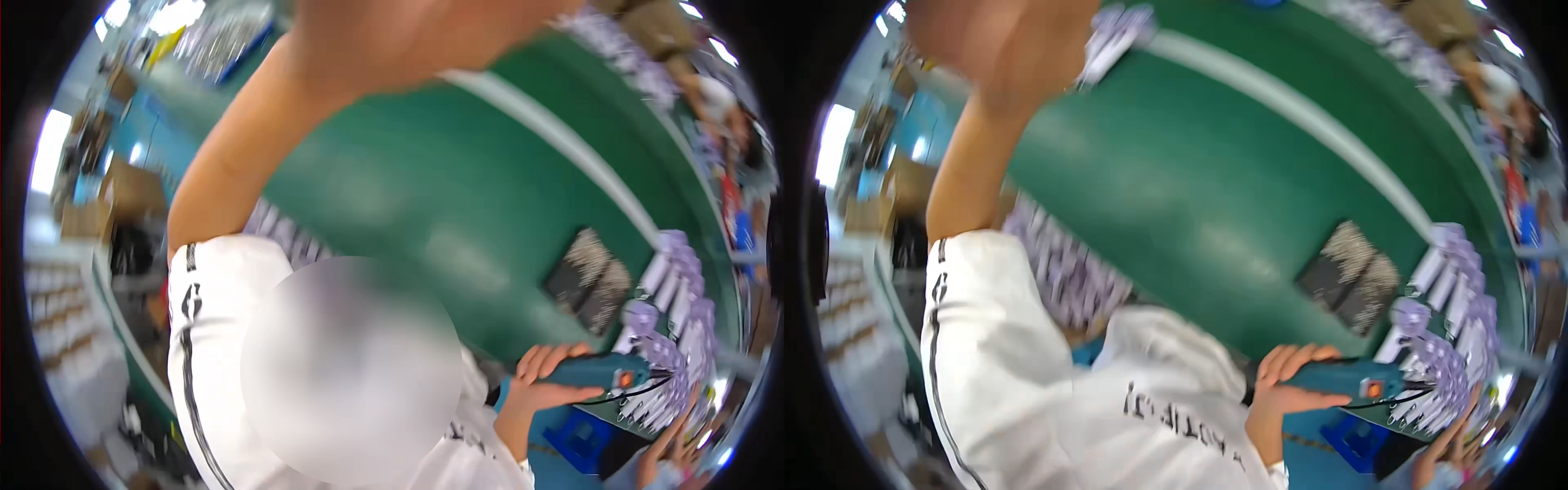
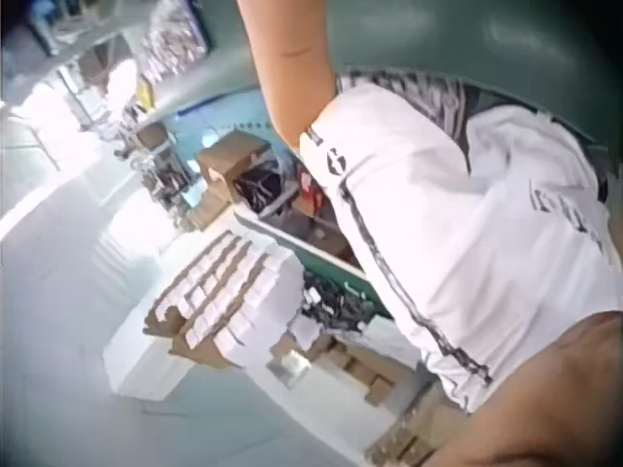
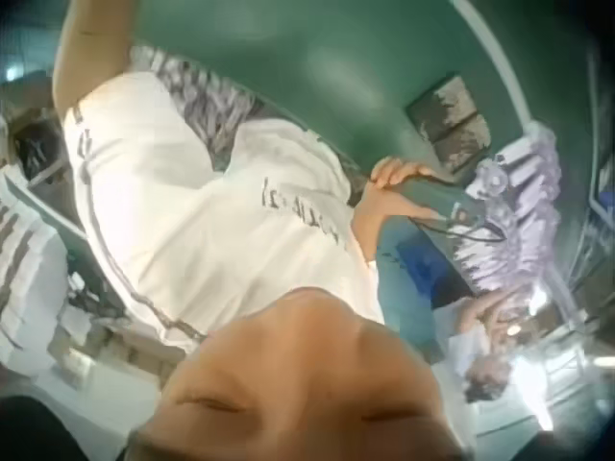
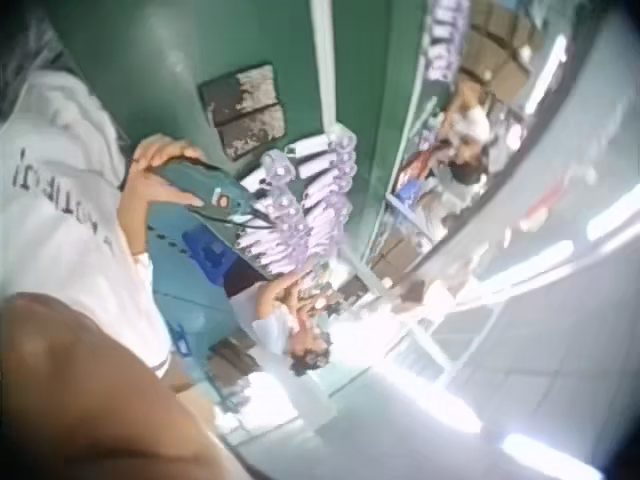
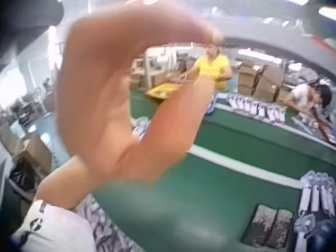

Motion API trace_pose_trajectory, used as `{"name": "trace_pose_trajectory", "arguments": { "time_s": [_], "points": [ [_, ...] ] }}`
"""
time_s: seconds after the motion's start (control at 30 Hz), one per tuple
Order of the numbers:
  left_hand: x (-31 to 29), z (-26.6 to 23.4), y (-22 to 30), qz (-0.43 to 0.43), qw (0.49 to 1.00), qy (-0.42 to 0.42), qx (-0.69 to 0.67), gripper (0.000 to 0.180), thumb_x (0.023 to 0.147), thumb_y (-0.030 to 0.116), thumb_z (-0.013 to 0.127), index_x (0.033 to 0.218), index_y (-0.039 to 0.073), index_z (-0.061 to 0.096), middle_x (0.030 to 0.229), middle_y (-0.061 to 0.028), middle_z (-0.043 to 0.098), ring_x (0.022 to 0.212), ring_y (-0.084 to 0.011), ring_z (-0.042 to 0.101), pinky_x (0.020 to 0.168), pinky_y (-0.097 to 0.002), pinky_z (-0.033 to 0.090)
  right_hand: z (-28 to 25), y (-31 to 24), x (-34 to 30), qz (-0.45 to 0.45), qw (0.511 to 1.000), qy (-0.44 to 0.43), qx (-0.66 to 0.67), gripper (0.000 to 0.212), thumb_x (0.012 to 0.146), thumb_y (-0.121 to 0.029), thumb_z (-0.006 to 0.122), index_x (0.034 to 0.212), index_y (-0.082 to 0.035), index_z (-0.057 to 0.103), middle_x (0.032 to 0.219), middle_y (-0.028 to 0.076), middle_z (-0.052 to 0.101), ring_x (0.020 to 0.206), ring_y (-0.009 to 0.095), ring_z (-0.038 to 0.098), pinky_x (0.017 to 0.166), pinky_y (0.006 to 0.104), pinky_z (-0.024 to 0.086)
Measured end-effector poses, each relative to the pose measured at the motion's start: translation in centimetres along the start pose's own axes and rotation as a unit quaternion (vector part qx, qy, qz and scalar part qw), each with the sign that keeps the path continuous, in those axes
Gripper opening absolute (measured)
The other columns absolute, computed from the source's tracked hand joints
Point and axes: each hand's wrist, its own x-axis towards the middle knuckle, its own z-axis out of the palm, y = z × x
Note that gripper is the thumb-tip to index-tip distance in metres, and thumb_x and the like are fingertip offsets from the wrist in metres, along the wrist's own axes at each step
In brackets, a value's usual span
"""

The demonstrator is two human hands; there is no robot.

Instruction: Assembling portable hand fans by joining plastic housing components and securing them with an electric screwdriver.

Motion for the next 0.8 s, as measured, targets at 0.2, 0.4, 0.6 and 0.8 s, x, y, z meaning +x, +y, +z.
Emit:
{"name": "trace_pose_trajectory", "arguments": {
  "time_s": [0.2, 0.4, 0.6, 0.8],
  "points": [
    [-33.7, -12.9, 14.7, -0.402, 0.858, 0.197, 0.251, 0.010, 0.095, 0.005, 0.052, 0.103, 0.000, 0.053, 0.095, -0.0133, 0.062, 0.087, -0.0208, 0.058, 0.081, -0.0363, 0.049, -1.5, 4.1, -0.7, 0.079, 0.990, -0.062, -0.102, 0.073, 0.093, -0.068, 0.036, 0.124, -0.003, 0.043, 0.065, 0.007, 0.047, 0.040, 0.016, 0.042, 0.035, 0.0285, 0.038],
    [-65.2, -17.4, 27.0, -0.818, 0.525, 0.053, 0.230, 0.024, 0.088, 0.020, 0.068, 0.103, 0.002, 0.062, 0.093, -0.0123, 0.067, 0.088, -0.0197, 0.064, 0.077, -0.0310, 0.050, -1.6, 3.7, 1.2, 0.104, 0.973, -0.127, -0.159, 0.058, 0.099, -0.055, 0.035, 0.118, -0.002, 0.046, 0.068, 0.005, 0.043, 0.045, 0.012, 0.037, 0.040, 0.0252, 0.032],
    [-79.4, -10.1, 27.9, -0.842, 0.460, -0.283, 0.013, 0.077, 0.070, 0.037, 0.080, 0.133, 0.004, 0.051, 0.121, -0.0228, 0.062, 0.117, -0.0345, 0.058, 0.099, -0.0423, 0.046, -2.5, 4.2, 2.1, 0.075, 0.973, -0.106, -0.188, 0.058, 0.100, -0.056, 0.033, 0.117, -0.002, 0.047, 0.067, 0.003, 0.043, 0.044, 0.011, 0.038, 0.044, 0.0267, 0.036],
    [-78.1, -4.1, 25.5, -0.836, 0.419, -0.348, 0.072, 0.079, 0.077, 0.039, 0.070, 0.143, 0.008, 0.037, 0.137, -0.0241, 0.050, 0.132, -0.0419, 0.041, 0.108, -0.0556, 0.031, -2.6, 3.6, 2.7, 0.054, 0.975, -0.074, -0.200, 0.054, 0.098, -0.054, 0.038, 0.115, -0.004, 0.050, 0.070, 0.002, 0.042, 0.051, 0.012, 0.038, 0.048, 0.0261, 0.034]
  ]
}}
